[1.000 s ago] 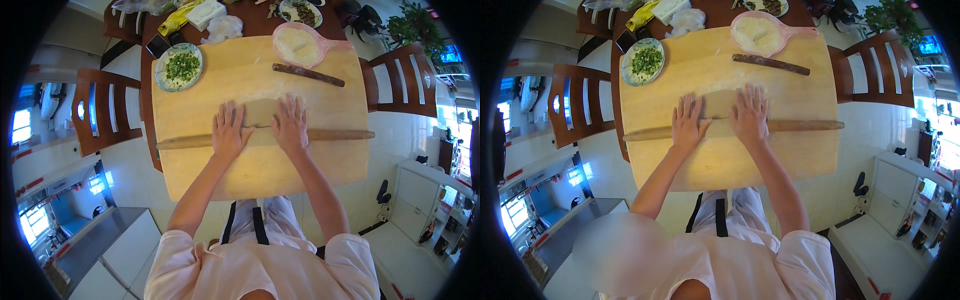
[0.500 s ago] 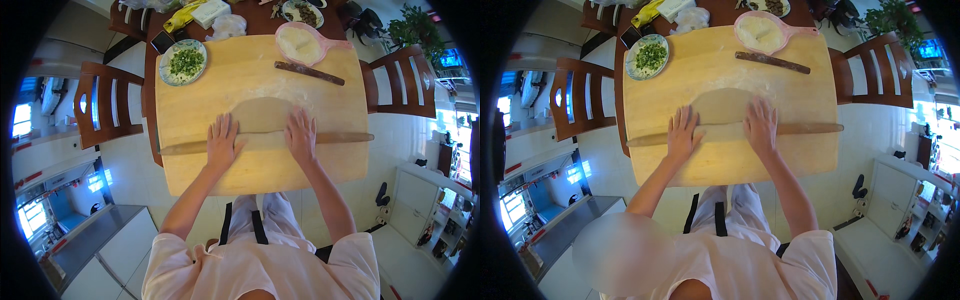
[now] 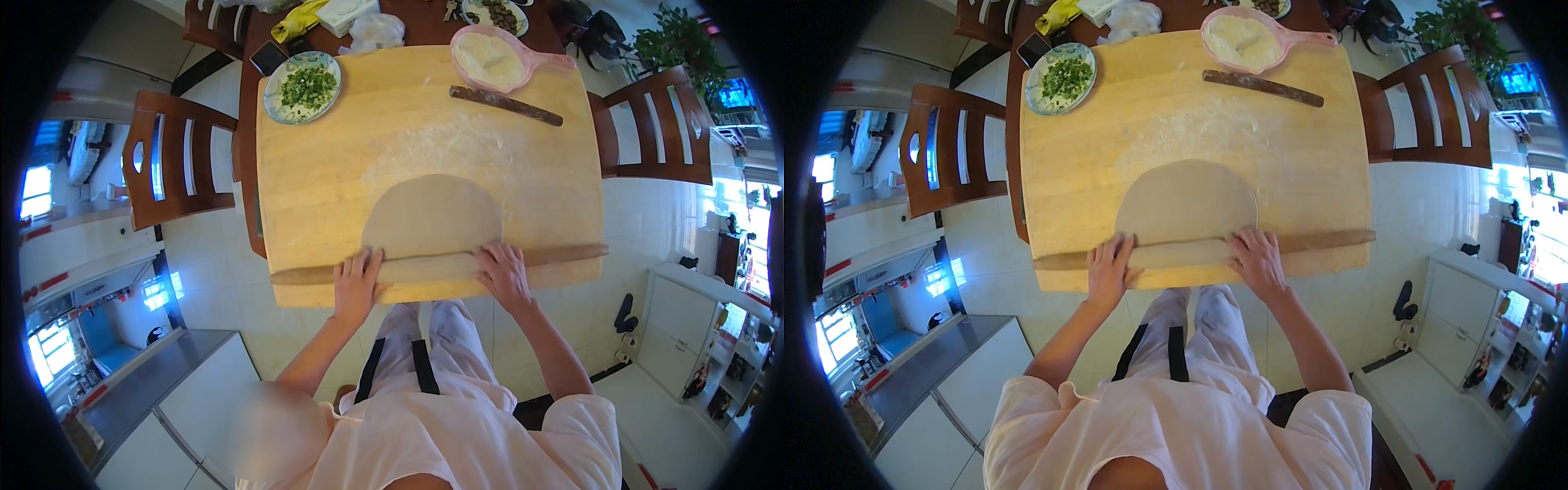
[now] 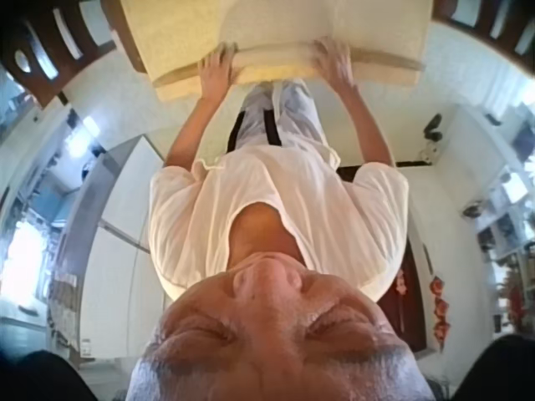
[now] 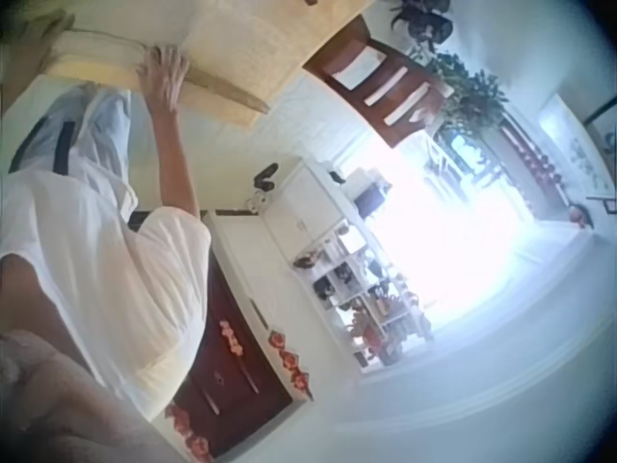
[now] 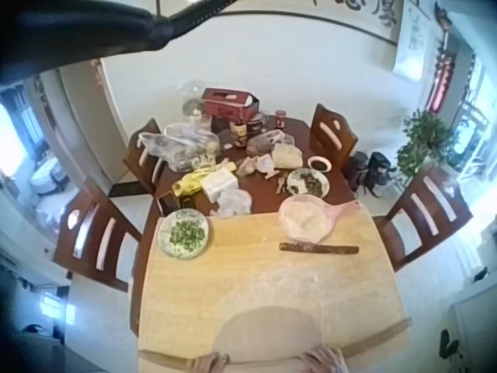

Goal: The person rolls a piece of dough on a wooden table using a rolling pin. They repeatedly flatten and rotate the dough, occasionally dusting it with flour from a nearby container. The person briefly walks to the living room to retrieve a tissue and wipe the rolling pin before returning to continue rolling the dough.

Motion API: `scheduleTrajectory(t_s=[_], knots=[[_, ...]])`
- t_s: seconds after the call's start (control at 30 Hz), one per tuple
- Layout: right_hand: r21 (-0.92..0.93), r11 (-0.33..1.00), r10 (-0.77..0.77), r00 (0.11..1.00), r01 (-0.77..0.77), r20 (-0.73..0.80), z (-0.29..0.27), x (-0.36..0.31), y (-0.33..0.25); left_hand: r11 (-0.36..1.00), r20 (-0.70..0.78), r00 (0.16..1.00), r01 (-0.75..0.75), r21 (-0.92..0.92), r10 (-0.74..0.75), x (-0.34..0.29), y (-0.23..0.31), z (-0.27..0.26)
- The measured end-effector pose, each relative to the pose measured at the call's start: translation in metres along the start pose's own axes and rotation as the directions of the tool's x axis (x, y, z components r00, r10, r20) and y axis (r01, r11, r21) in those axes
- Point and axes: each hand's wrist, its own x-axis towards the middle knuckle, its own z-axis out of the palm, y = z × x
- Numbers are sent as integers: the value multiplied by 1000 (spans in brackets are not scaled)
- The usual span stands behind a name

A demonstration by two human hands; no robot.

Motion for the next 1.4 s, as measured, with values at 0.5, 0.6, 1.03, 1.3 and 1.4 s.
scheduleTrajectory(t_s=[0.5, 0.6, 1.03, 1.3, 1.4], knots=[[-119, 986, 84, 968, -114, -235, 25, 141, -43, 999, -161, 986, 39, 22, -35, 143, 39, 23], [-98, 995, -33, 989, 18, -147, 35, 79, -44, 998, -103, 995, -8, 68, 15, 88, 41, 22], [-165, 971, 146, 976, -172, -159, 17, 86, -11, 993, -139, 985, 108, 37, -101, 85, 7, 15], [-197, 951, 184, 948, -238, -258, 1, 131, 26, 990, -214, 969, 134, 35, -123, 132, -21, 5], [-169, 960, 185, 961, -221, -207, 13, 90, 20, 990, -73, 990, 126, 57, -121, 91, -14, 8]])
